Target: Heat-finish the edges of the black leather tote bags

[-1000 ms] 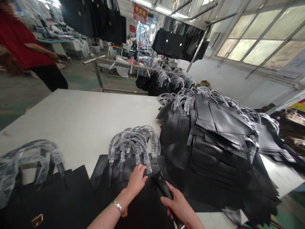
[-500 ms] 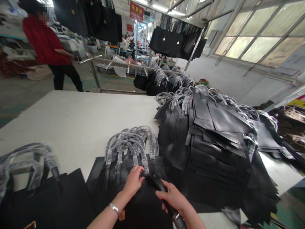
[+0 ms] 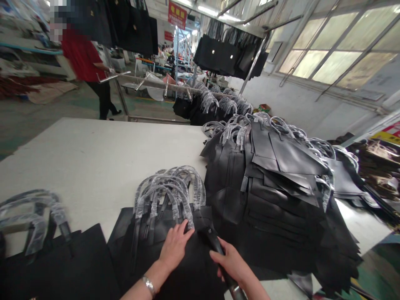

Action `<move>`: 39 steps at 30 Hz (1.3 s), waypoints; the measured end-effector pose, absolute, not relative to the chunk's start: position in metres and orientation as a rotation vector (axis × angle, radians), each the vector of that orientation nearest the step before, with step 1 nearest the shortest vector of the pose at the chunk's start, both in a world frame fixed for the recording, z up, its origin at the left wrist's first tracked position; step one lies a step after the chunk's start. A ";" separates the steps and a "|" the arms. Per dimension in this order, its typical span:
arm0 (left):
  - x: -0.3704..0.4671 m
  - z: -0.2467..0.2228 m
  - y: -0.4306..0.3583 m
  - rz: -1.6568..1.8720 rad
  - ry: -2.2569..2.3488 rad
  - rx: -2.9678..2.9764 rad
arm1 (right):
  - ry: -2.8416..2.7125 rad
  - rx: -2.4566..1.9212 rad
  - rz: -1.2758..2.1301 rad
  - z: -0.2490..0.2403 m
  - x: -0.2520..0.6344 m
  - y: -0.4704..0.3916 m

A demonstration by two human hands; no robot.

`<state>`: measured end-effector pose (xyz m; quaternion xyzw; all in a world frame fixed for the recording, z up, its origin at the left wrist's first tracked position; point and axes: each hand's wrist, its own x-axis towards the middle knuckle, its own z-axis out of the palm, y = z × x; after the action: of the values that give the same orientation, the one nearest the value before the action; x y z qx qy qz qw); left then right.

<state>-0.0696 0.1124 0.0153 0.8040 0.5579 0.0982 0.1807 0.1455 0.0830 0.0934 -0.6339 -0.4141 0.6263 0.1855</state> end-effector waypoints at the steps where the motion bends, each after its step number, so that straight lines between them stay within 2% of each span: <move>1: -0.070 0.015 0.113 0.276 1.569 2.282 | -1.160 -1.775 1.758 0.092 0.143 0.090; 15: -0.070 0.019 0.115 0.302 1.574 2.321 | -1.250 -1.737 1.742 0.092 0.133 0.129; 21: -0.070 0.020 0.114 0.280 1.583 2.323 | -1.311 -1.770 1.846 0.098 0.143 0.129; 31: -0.069 0.017 0.113 0.337 1.603 2.353 | -1.405 -1.764 1.808 0.097 0.140 0.135; 39: -0.070 0.010 0.112 0.361 1.632 2.361 | -1.352 -1.895 1.367 0.108 0.153 0.140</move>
<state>-0.0698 0.1120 0.0098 0.8098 0.5599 0.1237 0.1242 0.1528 0.1396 0.1080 -0.6849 -0.4886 0.4940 0.2192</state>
